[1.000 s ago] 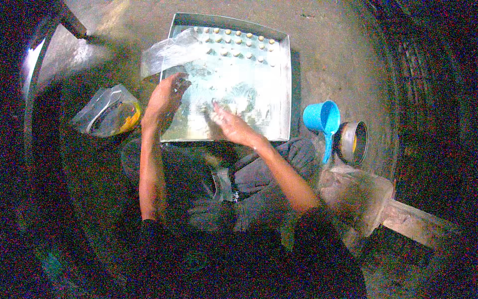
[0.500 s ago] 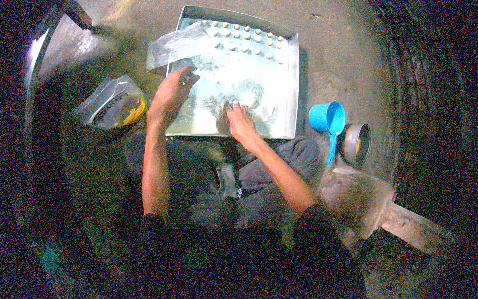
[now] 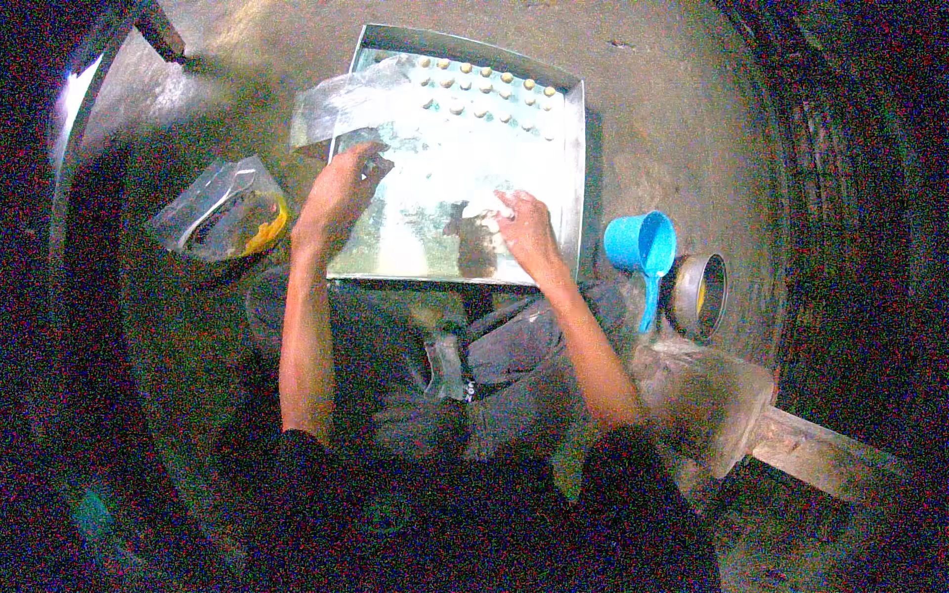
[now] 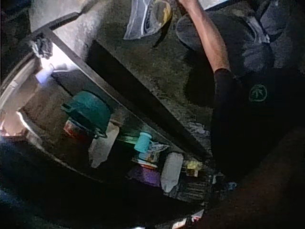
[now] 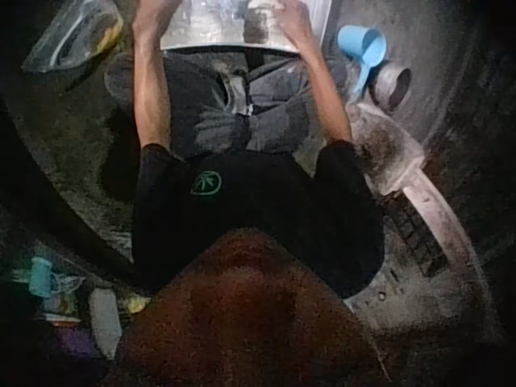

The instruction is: The person shapes portions of dough into small balls by hand and arranges them in rows on a large metal tray.

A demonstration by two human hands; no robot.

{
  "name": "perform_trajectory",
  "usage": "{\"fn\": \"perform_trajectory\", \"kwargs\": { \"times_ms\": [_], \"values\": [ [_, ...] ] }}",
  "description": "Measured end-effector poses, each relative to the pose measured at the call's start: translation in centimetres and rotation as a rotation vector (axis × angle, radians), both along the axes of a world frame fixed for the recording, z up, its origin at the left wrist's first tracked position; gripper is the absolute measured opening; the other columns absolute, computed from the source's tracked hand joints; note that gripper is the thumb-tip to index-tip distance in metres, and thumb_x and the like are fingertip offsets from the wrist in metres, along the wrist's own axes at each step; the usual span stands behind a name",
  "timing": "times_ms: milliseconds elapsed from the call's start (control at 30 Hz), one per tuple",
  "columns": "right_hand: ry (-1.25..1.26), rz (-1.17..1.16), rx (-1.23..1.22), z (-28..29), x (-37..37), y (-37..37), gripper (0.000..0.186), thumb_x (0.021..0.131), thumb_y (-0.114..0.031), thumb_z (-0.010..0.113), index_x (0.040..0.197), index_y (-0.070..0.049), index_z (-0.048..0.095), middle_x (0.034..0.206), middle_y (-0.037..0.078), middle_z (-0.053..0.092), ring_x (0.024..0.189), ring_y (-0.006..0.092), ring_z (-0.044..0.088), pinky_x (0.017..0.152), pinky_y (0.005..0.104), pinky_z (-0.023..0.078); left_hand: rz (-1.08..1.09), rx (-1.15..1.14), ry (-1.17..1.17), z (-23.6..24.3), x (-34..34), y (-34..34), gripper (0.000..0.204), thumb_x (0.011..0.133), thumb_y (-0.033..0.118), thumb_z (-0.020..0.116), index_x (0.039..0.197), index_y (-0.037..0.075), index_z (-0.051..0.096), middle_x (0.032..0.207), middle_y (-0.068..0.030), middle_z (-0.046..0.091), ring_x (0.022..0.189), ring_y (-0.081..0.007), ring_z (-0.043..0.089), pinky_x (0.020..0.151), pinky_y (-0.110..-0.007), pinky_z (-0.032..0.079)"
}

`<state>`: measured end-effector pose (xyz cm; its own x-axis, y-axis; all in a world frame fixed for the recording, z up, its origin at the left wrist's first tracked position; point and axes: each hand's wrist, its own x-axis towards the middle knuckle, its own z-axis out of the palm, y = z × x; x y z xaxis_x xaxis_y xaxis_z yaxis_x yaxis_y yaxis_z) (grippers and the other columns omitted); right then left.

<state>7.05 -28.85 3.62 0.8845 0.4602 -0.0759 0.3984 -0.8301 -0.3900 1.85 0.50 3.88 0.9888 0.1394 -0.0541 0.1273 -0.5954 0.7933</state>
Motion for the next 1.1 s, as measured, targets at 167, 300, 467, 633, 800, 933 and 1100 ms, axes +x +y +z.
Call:
{"fn": "perform_trajectory", "kwargs": {
  "times_ms": [167, 300, 467, 633, 800, 933, 1100],
  "values": [
    [-0.044, -0.052, -0.057, 0.9, 1.5, -1.1, 0.047, 0.08, -0.011, 0.062, 0.127, -0.004, 0.056, 0.129, 0.032, 0.047, 0.12, 0.0439, 0.046, 0.103, 0.0457, 0.038, 0.013, 0.01, -0.032, 0.2, -0.3, 0.1, 0.034, 0.091, 0.025, 0.058, 0.115, 0.002, 0.061, 0.114, -0.0197, 0.063, 0.106, -0.0348, 0.06, 0.091, -0.041, 0.047],
    [0.15, 0.004, -0.137, -2.2, -0.8, -0.1, 0.06, 0.081, -0.016, 0.06, 0.138, -0.005, 0.042, 0.134, 0.034, 0.04, 0.125, 0.0471, 0.038, 0.106, 0.0464, 0.034, -0.003, -0.012, 0.046, 1.1, -0.2, -0.2, 0.035, 0.091, 0.024, 0.059, 0.117, 0.001, 0.06, 0.116, -0.0204, 0.062, 0.106, -0.0355, 0.06, 0.091, -0.041, 0.047],
    [0.185, 0.21, -0.122, -3.3, -4.7, 2.1, 0.058, 0.085, -0.02, 0.056, 0.139, -0.006, 0.041, 0.132, 0.027, 0.046, 0.125, 0.0437, 0.04, 0.111, 0.0485, 0.026, 0.006, -0.009, 0.03, 1.5, -0.6, -0.4, 0.036, 0.091, 0.023, 0.058, 0.119, 0.001, 0.058, 0.115, -0.0219, 0.061, 0.103, -0.036, 0.061, 0.089, -0.042, 0.047],
    [0.18, 0.131, 0.134, -1.1, -3.4, 1.6, 0.051, 0.088, -0.018, 0.053, 0.138, -0.014, 0.046, 0.127, 0.026, 0.053, 0.119, 0.0427, 0.048, 0.107, 0.0464, 0.032, 0.004, -0.036, 0.078, 1.7, -0.6, -0.2, 0.036, 0.091, 0.022, 0.058, 0.12, 0.001, 0.057, 0.114, -0.0218, 0.062, 0.102, -0.0344, 0.061, 0.086, -0.041, 0.049],
    [0.022, 0.049, 0.018, -4.0, -0.8, -0.4, 0.057, 0.091, -0.019, 0.051, 0.141, 0.002, 0.033, 0.134, 0.032, 0.042, 0.119, 0.045, 0.045, 0.105, 0.0459, 0.035, -0.014, -0.027, 0.063, 0.9, -0.2, -0.6, 0.036, 0.092, 0.023, 0.057, 0.121, 0.001, 0.056, 0.112, -0.0217, 0.062, 0.095, -0.0341, 0.064, 0.081, -0.041, 0.051],
    [0.168, 0.208, -0.128, -5.4, -2.2, 0.7, 0.063, 0.092, -0.022, 0.047, 0.14, 0.012, 0.024, 0.141, 0.038, 0.027, 0.135, 0.0462, 0.026, 0.112, 0.0513, 0.022, 0.016, -0.047, 0.074, 0.3, 0.0, -0.6, 0.034, 0.089, 0.023, 0.06, 0.117, 0.003, 0.059, 0.107, -0.0198, 0.065, 0.096, -0.0352, 0.063, 0.082, -0.042, 0.05],
    [0.023, 0.407, -0.292, -5.3, -4.0, 1.5, 0.067, 0.088, -0.022, 0.047, 0.141, 0.012, 0.02, 0.142, 0.037, 0.026, 0.133, 0.0465, 0.029, 0.111, 0.0565, 0.02, 0.013, -0.009, 0.089, -0.6, 0.0, -0.6, 0.035, 0.088, 0.025, 0.06, 0.116, 0.004, 0.06, 0.106, -0.0194, 0.065, 0.098, -0.0351, 0.063, 0.084, -0.042, 0.049]
  ]
}}
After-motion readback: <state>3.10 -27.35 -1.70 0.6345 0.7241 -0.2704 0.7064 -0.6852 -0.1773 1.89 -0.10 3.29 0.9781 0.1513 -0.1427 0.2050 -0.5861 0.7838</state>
